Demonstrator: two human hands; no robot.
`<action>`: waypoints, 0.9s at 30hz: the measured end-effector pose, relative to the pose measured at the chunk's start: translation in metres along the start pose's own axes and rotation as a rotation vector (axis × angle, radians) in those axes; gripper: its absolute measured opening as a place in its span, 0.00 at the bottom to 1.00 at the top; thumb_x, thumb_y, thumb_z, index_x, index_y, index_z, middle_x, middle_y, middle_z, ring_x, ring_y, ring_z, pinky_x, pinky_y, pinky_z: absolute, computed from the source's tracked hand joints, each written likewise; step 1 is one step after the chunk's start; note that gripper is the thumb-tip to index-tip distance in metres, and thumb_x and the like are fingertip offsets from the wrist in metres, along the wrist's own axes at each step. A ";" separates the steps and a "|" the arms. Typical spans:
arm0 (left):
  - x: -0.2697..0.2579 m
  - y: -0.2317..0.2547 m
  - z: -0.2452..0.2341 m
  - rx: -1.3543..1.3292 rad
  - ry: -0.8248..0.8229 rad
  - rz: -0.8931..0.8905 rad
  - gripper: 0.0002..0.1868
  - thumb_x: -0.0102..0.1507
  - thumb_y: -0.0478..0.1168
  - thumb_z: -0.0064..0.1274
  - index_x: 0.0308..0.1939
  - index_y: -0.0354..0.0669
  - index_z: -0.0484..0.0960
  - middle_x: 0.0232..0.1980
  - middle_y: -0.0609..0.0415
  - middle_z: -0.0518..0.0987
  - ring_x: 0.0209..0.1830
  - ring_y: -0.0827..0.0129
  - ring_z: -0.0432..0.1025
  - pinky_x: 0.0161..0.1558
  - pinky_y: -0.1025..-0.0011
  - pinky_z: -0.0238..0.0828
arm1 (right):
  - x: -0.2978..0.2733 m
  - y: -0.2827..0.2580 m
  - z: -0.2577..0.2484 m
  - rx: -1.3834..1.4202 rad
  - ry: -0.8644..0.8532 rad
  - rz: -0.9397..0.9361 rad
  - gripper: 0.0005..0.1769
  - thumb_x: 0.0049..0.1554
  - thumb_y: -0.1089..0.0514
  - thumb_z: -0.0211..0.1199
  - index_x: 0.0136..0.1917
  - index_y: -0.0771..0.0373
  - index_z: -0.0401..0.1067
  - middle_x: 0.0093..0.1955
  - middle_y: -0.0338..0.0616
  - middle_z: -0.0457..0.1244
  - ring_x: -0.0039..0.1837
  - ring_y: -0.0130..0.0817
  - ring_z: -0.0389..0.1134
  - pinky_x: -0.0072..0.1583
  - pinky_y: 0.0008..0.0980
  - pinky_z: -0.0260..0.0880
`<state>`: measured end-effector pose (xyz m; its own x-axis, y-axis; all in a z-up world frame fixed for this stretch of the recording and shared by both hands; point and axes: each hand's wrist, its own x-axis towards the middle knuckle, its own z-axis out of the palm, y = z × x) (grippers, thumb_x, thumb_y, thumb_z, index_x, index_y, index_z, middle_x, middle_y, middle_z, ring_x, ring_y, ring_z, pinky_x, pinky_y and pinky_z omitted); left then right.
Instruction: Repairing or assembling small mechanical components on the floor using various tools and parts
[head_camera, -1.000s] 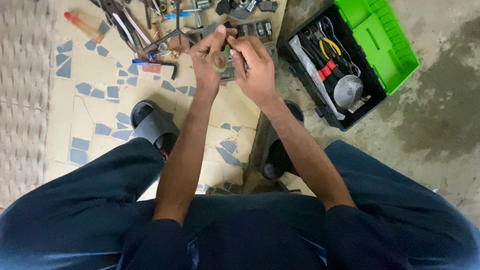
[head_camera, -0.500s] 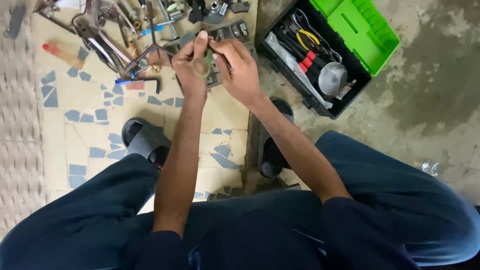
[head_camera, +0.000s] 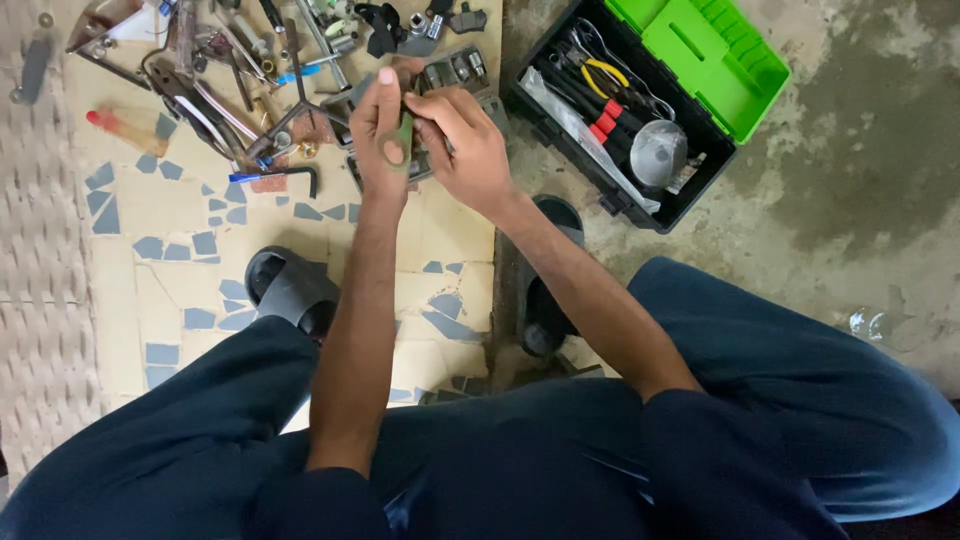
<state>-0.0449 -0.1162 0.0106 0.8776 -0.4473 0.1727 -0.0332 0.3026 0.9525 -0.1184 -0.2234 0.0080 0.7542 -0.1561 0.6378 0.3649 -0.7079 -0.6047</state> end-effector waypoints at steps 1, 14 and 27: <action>0.001 -0.004 -0.002 0.000 0.001 0.000 0.24 0.75 0.58 0.42 0.54 0.45 0.84 0.27 0.66 0.63 0.25 0.80 0.52 0.31 0.73 0.49 | 0.000 0.000 0.000 0.001 -0.001 0.000 0.12 0.69 0.69 0.54 0.65 0.63 0.67 0.57 0.49 0.65 0.59 0.47 0.69 0.57 0.43 0.75; 0.006 -0.033 -0.009 -0.014 0.249 0.047 0.19 0.65 0.47 0.65 0.25 0.46 0.73 0.22 0.66 0.55 0.25 0.79 0.47 0.29 0.71 0.41 | 0.001 -0.002 0.001 -0.001 -0.006 0.040 0.08 0.69 0.68 0.53 0.61 0.66 0.68 0.55 0.49 0.65 0.58 0.48 0.68 0.57 0.44 0.71; 0.005 -0.011 -0.003 0.090 0.215 -0.144 0.27 0.69 0.50 0.58 0.22 0.54 0.57 0.20 0.66 0.53 0.20 0.83 0.49 0.22 0.75 0.42 | 0.010 -0.001 -0.009 0.046 0.002 0.082 0.07 0.69 0.66 0.54 0.59 0.67 0.68 0.54 0.54 0.66 0.55 0.48 0.70 0.55 0.40 0.70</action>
<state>-0.0385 -0.1194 -0.0002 0.9573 -0.2888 -0.0141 0.0654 0.1688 0.9835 -0.1162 -0.2303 0.0194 0.7815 -0.2135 0.5862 0.3266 -0.6606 -0.6760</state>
